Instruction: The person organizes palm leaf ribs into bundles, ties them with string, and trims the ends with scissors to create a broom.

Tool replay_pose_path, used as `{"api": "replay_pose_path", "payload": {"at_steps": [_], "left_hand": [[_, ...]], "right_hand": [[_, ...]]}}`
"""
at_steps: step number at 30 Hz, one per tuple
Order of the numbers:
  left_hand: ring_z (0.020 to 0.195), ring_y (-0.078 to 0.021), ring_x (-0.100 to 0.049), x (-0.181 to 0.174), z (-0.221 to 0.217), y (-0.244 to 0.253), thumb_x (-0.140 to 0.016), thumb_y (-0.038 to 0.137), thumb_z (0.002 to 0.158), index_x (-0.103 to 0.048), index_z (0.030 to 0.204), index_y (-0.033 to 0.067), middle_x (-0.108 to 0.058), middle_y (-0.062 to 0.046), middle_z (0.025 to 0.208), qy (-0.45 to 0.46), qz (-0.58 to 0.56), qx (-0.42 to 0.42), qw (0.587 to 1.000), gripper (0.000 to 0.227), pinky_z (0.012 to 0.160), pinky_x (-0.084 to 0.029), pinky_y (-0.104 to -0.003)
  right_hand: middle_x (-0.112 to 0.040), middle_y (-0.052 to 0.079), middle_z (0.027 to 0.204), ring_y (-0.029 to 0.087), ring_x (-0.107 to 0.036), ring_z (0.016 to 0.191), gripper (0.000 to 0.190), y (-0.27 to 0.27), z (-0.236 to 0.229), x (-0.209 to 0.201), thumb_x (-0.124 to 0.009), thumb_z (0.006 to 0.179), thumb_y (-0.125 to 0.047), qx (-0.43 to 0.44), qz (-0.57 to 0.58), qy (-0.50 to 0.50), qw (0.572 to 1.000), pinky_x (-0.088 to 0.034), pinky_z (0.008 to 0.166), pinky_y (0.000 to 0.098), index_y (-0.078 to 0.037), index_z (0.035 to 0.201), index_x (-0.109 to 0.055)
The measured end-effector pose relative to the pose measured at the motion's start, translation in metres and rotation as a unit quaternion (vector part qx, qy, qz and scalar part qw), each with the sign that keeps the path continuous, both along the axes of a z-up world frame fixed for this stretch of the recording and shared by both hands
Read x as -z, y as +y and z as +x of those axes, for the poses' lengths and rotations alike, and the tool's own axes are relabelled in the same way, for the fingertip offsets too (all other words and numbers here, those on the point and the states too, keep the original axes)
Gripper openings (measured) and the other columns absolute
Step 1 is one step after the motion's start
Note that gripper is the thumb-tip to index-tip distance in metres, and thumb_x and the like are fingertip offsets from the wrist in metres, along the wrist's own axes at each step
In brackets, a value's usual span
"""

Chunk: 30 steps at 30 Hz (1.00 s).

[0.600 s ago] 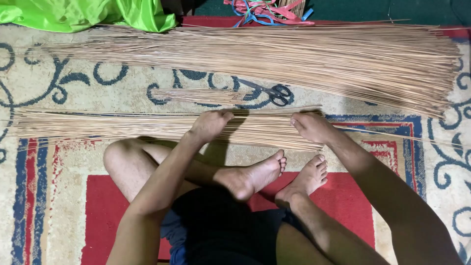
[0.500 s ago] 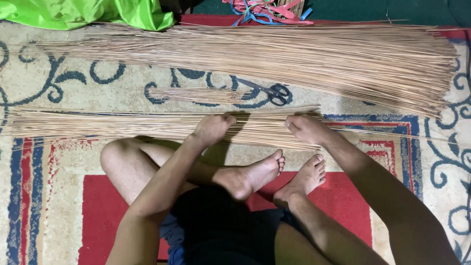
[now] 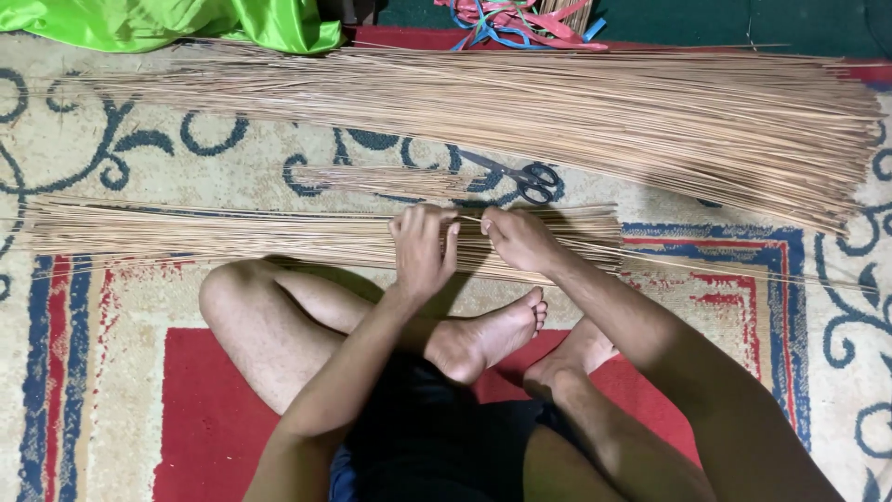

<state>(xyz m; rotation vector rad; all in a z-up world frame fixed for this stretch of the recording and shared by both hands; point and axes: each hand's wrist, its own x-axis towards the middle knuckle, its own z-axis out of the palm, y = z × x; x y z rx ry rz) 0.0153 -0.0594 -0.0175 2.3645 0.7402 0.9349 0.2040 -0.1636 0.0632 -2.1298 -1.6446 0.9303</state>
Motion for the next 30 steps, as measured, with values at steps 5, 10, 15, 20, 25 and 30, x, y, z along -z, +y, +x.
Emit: {"api": "replay_pose_path", "payload": {"at_steps": [5,10,15,20,25,30], "left_hand": [[0.101,-0.0191,-0.057,0.008,0.019,-0.038,-0.048,0.011,0.107,-0.047,0.132,0.0027,-0.052,-0.007,0.113,-0.252,-0.487,-0.054,0.834,0.026,0.088,-0.048,-0.034],[0.128,-0.0265,-0.062,-0.009,0.041,-0.027,-0.031,0.012,0.114,-0.037,0.152,0.0005,-0.062,-0.02,0.139,-0.405,-0.643,-0.027,0.65,0.04,0.101,-0.049,-0.034],[0.123,-0.0292,-0.066,0.002,0.054,-0.03,-0.034,0.006,0.113,-0.047,0.143,-0.0032,-0.068,-0.024,0.128,-0.482,-0.654,-0.017,0.583,0.034,0.107,-0.054,-0.042],[0.121,-0.0354,-0.066,0.026,0.069,-0.025,-0.033,0.007,0.113,-0.045,0.145,-0.0031,-0.067,-0.028,0.127,-0.5,-0.644,-0.041,0.578,0.035,0.105,-0.056,-0.045],[0.12,-0.0369,-0.067,0.039,0.071,-0.011,-0.03,0.006,0.113,-0.044,0.145,-0.0012,-0.067,-0.029,0.126,-0.516,-0.625,-0.064,0.583,0.036,0.103,-0.057,-0.047],[0.111,-0.0333,-0.072,0.054,0.071,-0.006,-0.029,0.009,0.113,-0.05,0.137,0.0005,-0.072,-0.025,0.113,-0.514,-0.626,-0.1,0.577,0.033,0.102,-0.058,-0.047]], "right_hand": [[-0.07,0.025,0.085,0.047,-0.068,0.096,0.021,0.011,-0.011,-0.029,-0.05,0.1,-0.025,0.049,-0.04,0.046,0.997,-0.052,0.081,0.0575,-0.012,0.096,-0.066],[-0.071,0.024,0.082,0.045,-0.069,0.094,0.022,0.011,0.006,0.021,-0.051,0.096,-0.02,0.074,-0.064,0.108,0.989,-0.052,0.085,0.054,-0.01,0.091,-0.07],[-0.041,-0.002,0.057,0.015,-0.044,0.056,0.025,0.019,0.015,0.02,-0.047,0.089,-0.013,0.147,-0.086,0.283,0.944,-0.041,0.06,0.0301,-0.01,0.077,-0.069],[-0.038,-0.002,0.052,0.007,-0.033,0.047,0.025,0.025,0.016,0.031,-0.048,0.091,-0.013,0.16,-0.086,0.34,0.923,-0.028,0.048,0.0244,-0.005,0.078,-0.067],[-0.037,-0.001,0.052,0.007,-0.031,0.046,0.024,0.031,0.016,0.04,-0.049,0.091,-0.013,0.176,-0.094,0.356,0.913,-0.025,0.046,0.0239,-0.005,0.078,-0.067],[-0.044,0.003,0.048,0.01,-0.037,0.042,0.023,0.034,0.029,0.065,-0.053,0.09,-0.014,0.141,-0.127,0.367,0.911,-0.029,0.044,0.0247,-0.002,0.079,-0.069]]}}
